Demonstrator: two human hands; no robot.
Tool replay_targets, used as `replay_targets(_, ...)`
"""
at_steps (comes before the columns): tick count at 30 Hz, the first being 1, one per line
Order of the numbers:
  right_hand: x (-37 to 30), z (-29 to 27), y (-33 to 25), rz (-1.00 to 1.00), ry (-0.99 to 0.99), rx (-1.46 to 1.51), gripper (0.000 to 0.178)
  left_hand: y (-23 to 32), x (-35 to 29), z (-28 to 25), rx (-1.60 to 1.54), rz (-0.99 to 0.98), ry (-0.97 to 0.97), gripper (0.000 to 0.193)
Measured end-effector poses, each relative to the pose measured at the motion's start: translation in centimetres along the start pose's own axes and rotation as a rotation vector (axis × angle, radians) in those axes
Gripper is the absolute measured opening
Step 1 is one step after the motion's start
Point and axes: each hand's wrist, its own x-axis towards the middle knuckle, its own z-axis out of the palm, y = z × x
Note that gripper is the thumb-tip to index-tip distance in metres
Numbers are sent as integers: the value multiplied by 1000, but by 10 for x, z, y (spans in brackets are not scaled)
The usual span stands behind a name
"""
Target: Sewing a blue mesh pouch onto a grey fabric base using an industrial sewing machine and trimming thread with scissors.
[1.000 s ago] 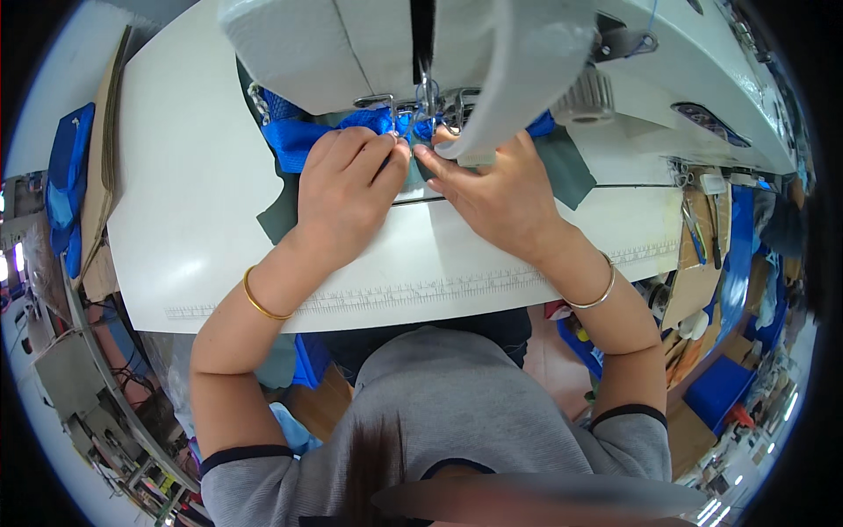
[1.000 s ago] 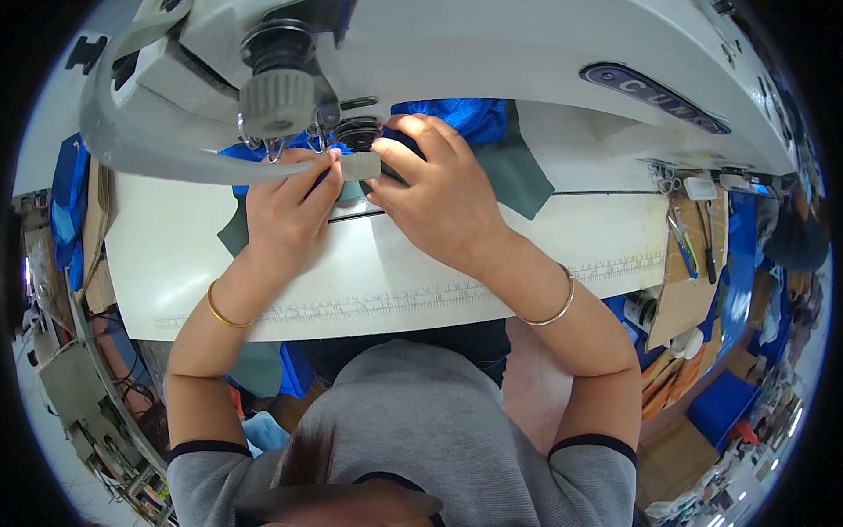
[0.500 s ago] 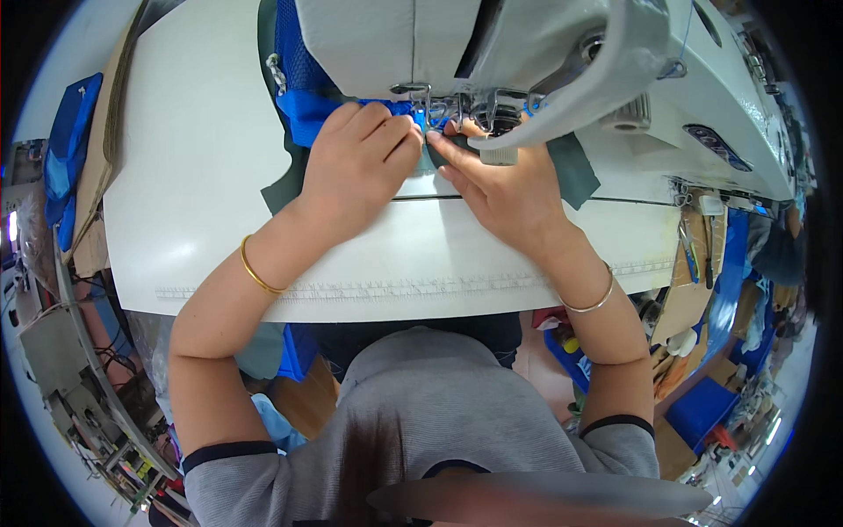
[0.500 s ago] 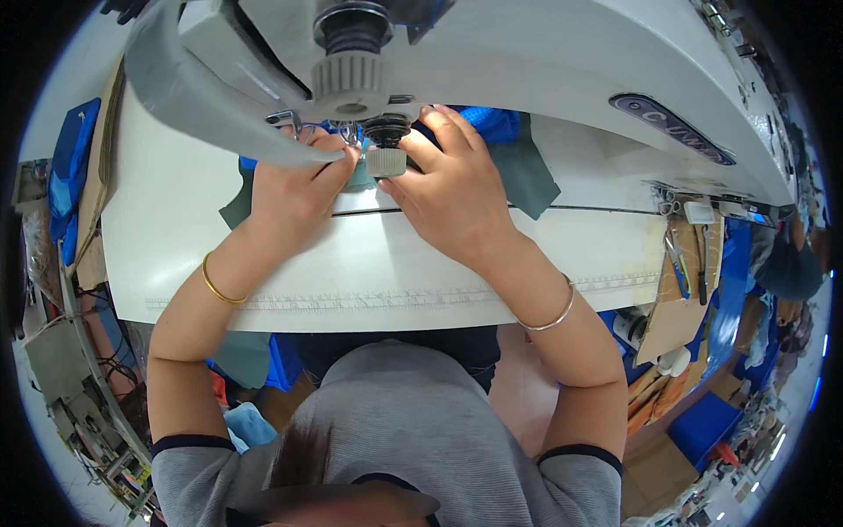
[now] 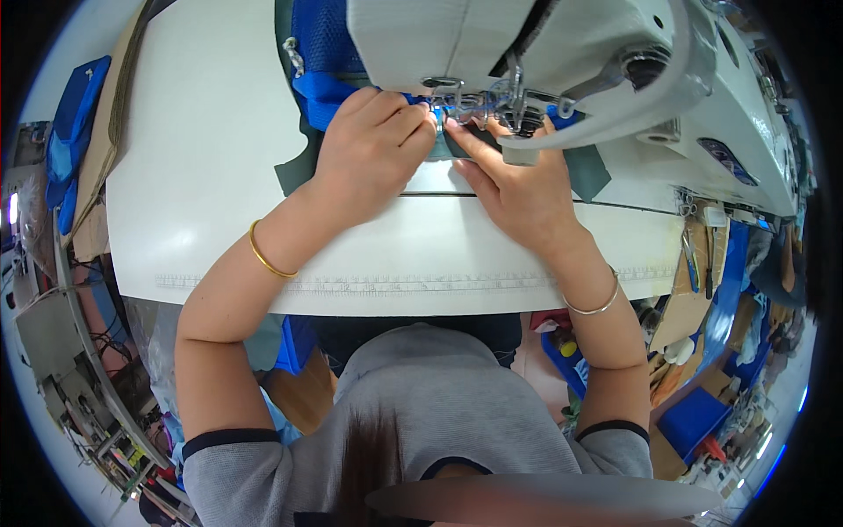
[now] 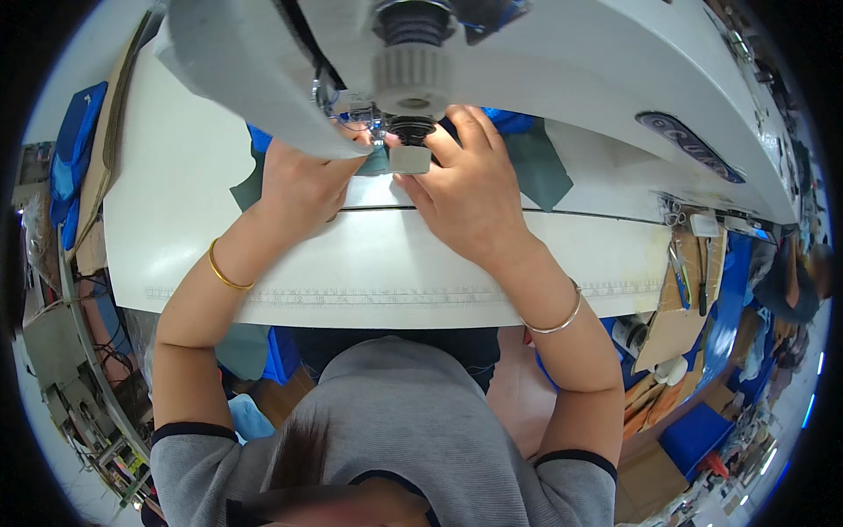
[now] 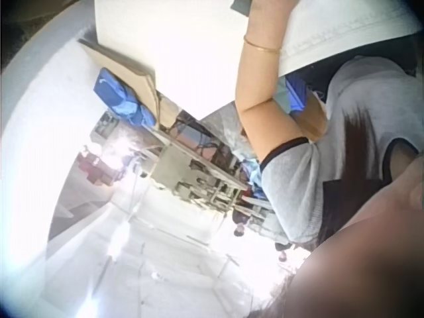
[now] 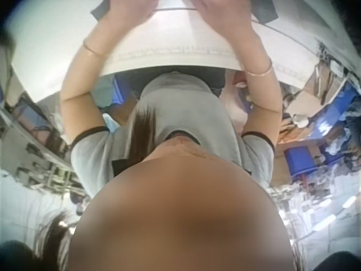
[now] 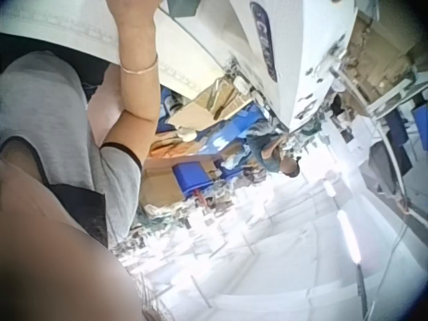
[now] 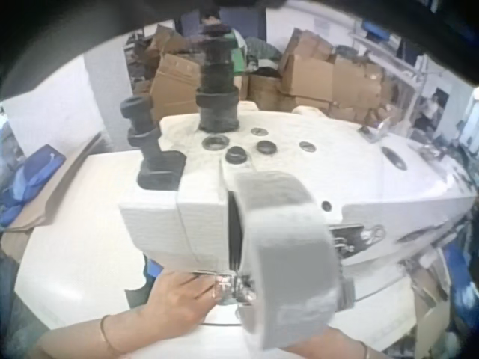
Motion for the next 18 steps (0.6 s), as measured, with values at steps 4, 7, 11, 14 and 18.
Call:
replay_targets(4, 0, 1, 0, 24, -4, 1, 30, -2, 1, -1, 37, 18, -3, 19)
replay_targets(7, 0, 0, 2, 20, -20, -2, 31, -3, 0, 2, 29, 2, 23, 18)
replay_targets(11, -1, 0, 3, 9, -18, -24, 32, -3, 1, 2, -1, 5, 5, 18)
replay_targets(14, -1, 0, 1, 1, -2, -26, 28, -1, 0, 1, 13, -17, 5, 20)
replay_targets(18, -2, 0, 3, 5, 6, -17, 20, -2, 0, 1, -7, -35, 7, 21)
